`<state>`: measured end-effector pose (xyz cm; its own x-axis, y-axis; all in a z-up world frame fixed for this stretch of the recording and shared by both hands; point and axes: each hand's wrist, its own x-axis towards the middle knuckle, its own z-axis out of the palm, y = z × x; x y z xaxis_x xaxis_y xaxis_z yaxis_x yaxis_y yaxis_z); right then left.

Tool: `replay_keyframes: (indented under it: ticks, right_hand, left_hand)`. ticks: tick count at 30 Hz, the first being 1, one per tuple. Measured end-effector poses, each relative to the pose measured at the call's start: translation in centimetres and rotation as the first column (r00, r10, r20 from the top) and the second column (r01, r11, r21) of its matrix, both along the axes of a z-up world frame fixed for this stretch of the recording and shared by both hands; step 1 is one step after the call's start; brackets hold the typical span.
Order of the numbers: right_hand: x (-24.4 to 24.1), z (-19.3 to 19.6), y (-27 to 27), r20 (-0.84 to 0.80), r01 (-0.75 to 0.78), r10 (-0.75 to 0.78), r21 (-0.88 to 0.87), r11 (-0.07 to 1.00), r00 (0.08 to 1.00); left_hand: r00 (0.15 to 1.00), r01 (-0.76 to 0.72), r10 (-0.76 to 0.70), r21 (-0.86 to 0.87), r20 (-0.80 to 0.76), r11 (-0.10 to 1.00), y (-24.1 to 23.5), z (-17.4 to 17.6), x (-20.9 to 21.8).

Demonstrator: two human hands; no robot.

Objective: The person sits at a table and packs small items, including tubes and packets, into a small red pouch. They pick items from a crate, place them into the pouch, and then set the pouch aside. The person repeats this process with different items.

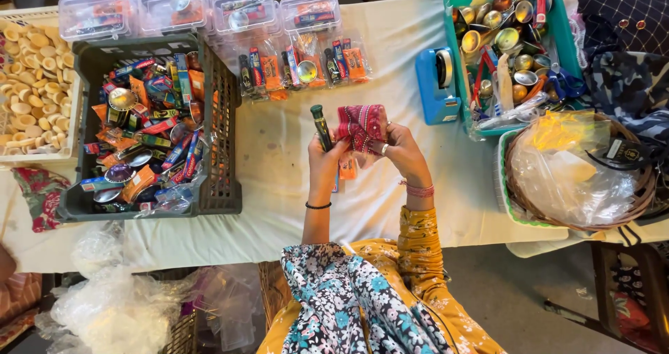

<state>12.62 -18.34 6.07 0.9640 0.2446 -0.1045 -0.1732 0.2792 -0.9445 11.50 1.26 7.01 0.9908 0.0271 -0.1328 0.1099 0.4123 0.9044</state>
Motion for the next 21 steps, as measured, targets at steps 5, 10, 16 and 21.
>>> replay_keyframes:
  ticks: [5, 10, 16, 21]
  right_hand:
    - [0.4, -2.2, -0.9, 0.277, 0.023, 0.029, -0.183, 0.983, 0.960]
    - [-0.8, 3.7, -0.7, 0.449, 0.019, 0.076, -0.203, 0.979, 0.890]
    - [-1.1, 3.1, -0.4, 0.353, 0.073, 0.022, -0.252, 0.965, 0.935]
    - [-1.9, 6.1, 0.4, 0.085, -0.031, 0.033, -0.025, 0.999, 0.996]
  left_hand:
    - [0.993, -0.021, 0.034, -0.113, 0.114, 0.993, 1.1, -4.1, 0.4]
    - [0.952, 0.129, -0.061, -0.214, 0.299, 0.968, 1.5, -1.0, 0.1]
    - [0.996, 0.076, -0.059, -0.322, 0.064, 0.944, 1.7, -0.2, 0.0]
    - [0.994, 0.105, -0.104, -0.042, 0.016, 0.994, 1.4, -3.1, -0.3]
